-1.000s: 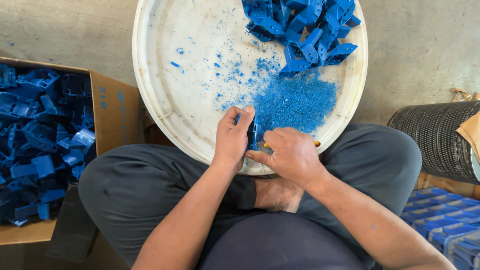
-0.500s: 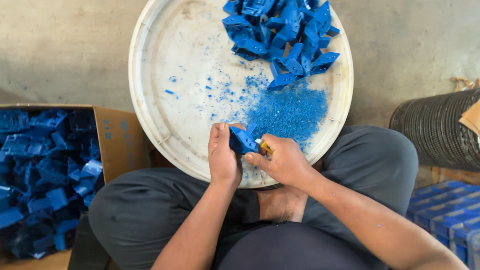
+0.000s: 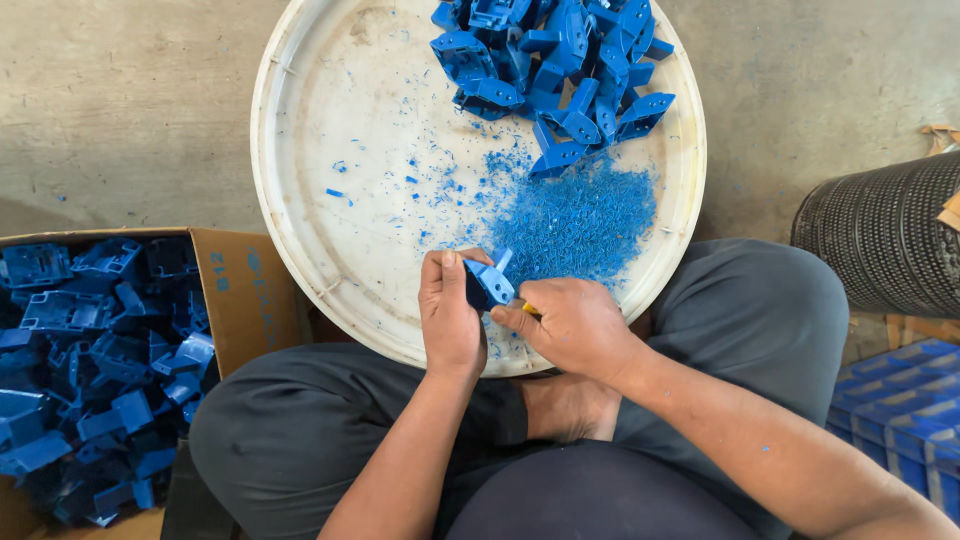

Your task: The person scrapes excess material from blue plastic components using a yellow utility knife.

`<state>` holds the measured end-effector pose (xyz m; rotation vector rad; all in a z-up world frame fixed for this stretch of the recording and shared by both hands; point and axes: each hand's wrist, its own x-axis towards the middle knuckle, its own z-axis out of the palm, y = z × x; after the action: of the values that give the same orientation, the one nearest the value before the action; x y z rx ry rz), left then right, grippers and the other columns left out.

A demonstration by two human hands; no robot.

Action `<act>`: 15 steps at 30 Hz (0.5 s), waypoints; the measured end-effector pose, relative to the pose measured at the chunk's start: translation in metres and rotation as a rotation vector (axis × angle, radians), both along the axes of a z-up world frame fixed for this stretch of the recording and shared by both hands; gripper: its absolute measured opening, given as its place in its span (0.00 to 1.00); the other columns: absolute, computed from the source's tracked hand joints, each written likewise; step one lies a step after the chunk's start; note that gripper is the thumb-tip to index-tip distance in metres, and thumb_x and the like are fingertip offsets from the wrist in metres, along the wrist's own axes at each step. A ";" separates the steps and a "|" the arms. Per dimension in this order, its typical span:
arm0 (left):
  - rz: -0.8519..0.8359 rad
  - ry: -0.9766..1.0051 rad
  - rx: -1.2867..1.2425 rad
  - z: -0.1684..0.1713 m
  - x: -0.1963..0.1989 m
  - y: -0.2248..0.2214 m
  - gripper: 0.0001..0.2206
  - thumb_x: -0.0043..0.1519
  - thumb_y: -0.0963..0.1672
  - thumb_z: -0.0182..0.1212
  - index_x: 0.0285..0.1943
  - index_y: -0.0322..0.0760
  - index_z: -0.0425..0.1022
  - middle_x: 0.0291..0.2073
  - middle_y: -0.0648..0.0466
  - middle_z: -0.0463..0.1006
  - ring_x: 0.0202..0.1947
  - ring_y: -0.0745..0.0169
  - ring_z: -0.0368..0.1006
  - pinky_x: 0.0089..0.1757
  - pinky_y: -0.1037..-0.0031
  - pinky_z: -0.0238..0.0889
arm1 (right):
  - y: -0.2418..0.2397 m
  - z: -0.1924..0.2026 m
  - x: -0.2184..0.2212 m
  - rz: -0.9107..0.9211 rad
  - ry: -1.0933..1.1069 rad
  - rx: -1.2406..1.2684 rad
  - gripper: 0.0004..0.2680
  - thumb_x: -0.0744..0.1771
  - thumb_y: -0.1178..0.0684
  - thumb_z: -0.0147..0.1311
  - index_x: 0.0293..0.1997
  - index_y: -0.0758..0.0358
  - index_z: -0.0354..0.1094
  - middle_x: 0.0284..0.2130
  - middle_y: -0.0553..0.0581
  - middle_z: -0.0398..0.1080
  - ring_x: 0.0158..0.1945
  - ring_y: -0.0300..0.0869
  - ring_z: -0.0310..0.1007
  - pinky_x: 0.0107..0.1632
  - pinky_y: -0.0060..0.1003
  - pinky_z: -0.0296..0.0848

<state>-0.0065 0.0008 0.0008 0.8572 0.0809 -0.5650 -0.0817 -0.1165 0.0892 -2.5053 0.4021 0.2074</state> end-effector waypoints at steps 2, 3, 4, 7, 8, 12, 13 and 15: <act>-0.014 0.005 0.059 0.001 0.000 -0.001 0.13 0.75 0.47 0.47 0.39 0.36 0.68 0.33 0.53 0.77 0.30 0.72 0.66 0.36 0.76 0.63 | 0.000 0.002 0.000 0.031 0.025 -0.030 0.20 0.65 0.36 0.56 0.21 0.64 0.65 0.20 0.63 0.70 0.27 0.60 0.72 0.30 0.53 0.66; -0.023 0.032 0.086 0.003 0.001 -0.001 0.14 0.74 0.47 0.48 0.38 0.37 0.68 0.29 0.55 0.74 0.27 0.73 0.64 0.32 0.77 0.60 | 0.000 0.003 -0.001 0.061 -0.041 0.001 0.18 0.65 0.37 0.56 0.24 0.63 0.66 0.21 0.62 0.71 0.28 0.59 0.73 0.31 0.52 0.67; -0.032 0.060 0.112 0.006 0.002 0.000 0.14 0.74 0.48 0.49 0.37 0.37 0.69 0.26 0.57 0.72 0.24 0.74 0.62 0.28 0.78 0.58 | 0.001 0.005 -0.004 0.090 -0.106 0.032 0.16 0.65 0.39 0.56 0.27 0.63 0.66 0.23 0.61 0.72 0.29 0.59 0.73 0.31 0.50 0.68; -0.125 0.186 0.108 0.015 0.008 0.003 0.13 0.70 0.49 0.51 0.34 0.41 0.68 0.20 0.60 0.69 0.15 0.74 0.59 0.20 0.78 0.54 | -0.003 0.005 -0.003 -0.066 -0.156 0.241 0.11 0.69 0.45 0.50 0.38 0.63 0.66 0.26 0.59 0.72 0.30 0.53 0.75 0.32 0.44 0.70; -0.174 0.236 0.094 0.017 0.008 0.003 0.12 0.68 0.49 0.52 0.33 0.42 0.67 0.18 0.60 0.69 0.13 0.74 0.59 0.18 0.77 0.53 | -0.005 0.003 -0.003 -0.167 -0.145 0.329 0.09 0.71 0.47 0.46 0.43 0.63 0.65 0.26 0.58 0.73 0.30 0.50 0.76 0.33 0.42 0.71; -0.241 0.201 0.011 0.014 0.004 -0.001 0.13 0.68 0.48 0.57 0.33 0.40 0.67 0.22 0.60 0.70 0.19 0.76 0.61 0.24 0.79 0.57 | -0.013 -0.004 -0.001 -0.249 -0.156 0.283 0.08 0.70 0.50 0.51 0.41 0.64 0.63 0.25 0.58 0.70 0.27 0.46 0.72 0.32 0.40 0.70; -0.238 0.194 -0.004 0.012 0.003 -0.001 0.12 0.69 0.48 0.58 0.34 0.40 0.68 0.24 0.60 0.71 0.21 0.76 0.62 0.26 0.80 0.59 | -0.012 -0.005 -0.001 -0.230 -0.188 0.279 0.08 0.70 0.50 0.52 0.41 0.64 0.62 0.26 0.57 0.70 0.28 0.45 0.72 0.33 0.40 0.70; -0.237 0.184 -0.027 0.007 0.001 0.000 0.12 0.69 0.47 0.59 0.34 0.39 0.68 0.26 0.59 0.71 0.24 0.77 0.63 0.29 0.80 0.60 | -0.010 -0.005 -0.002 -0.204 -0.220 0.265 0.08 0.69 0.50 0.54 0.40 0.65 0.62 0.28 0.57 0.70 0.29 0.45 0.72 0.34 0.39 0.70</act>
<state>-0.0056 0.0007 0.0079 0.7920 0.1395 -0.8653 -0.0836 -0.1263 0.0841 -2.1816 0.5001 -0.0903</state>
